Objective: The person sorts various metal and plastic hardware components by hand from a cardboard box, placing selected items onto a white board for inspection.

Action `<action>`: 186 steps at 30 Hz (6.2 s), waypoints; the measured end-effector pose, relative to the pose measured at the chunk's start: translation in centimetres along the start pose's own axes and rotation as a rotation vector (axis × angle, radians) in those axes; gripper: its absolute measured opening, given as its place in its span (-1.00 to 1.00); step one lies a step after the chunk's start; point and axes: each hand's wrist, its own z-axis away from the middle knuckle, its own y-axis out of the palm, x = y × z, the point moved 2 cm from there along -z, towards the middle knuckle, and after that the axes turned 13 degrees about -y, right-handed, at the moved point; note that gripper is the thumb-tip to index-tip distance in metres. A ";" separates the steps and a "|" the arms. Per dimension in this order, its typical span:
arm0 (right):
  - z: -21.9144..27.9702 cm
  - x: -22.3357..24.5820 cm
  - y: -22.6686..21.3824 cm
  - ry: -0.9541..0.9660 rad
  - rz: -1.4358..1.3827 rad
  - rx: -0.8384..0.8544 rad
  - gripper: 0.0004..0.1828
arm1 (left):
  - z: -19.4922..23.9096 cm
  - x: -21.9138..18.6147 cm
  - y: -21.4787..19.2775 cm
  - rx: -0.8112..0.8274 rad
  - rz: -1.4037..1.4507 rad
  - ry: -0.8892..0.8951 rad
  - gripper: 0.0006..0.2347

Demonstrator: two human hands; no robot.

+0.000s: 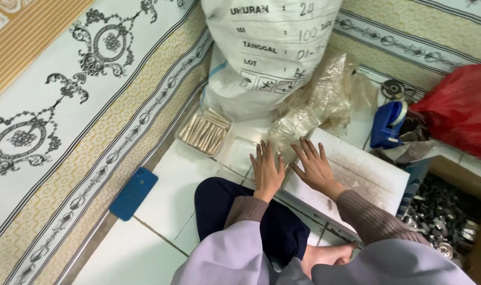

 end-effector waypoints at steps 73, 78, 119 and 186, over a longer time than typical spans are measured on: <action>47.3 -17.9 11.1 0.943 -0.282 0.075 -0.11 | 18.4 -16.9 42.7 0.631 -1.152 0.903 -0.30; 47.2 -18.3 14.0 1.010 -0.395 -0.022 -0.38 | 18.4 -13.8 45.3 0.267 -0.692 1.032 -0.74; 44.0 -19.7 15.0 0.967 -0.198 0.172 -0.22 | 18.0 -16.9 42.6 0.594 -1.130 0.983 -0.57; 40.9 -23.2 11.3 1.162 -1.143 -0.517 -0.60 | 15.9 -19.3 41.1 0.904 -0.112 0.543 -0.58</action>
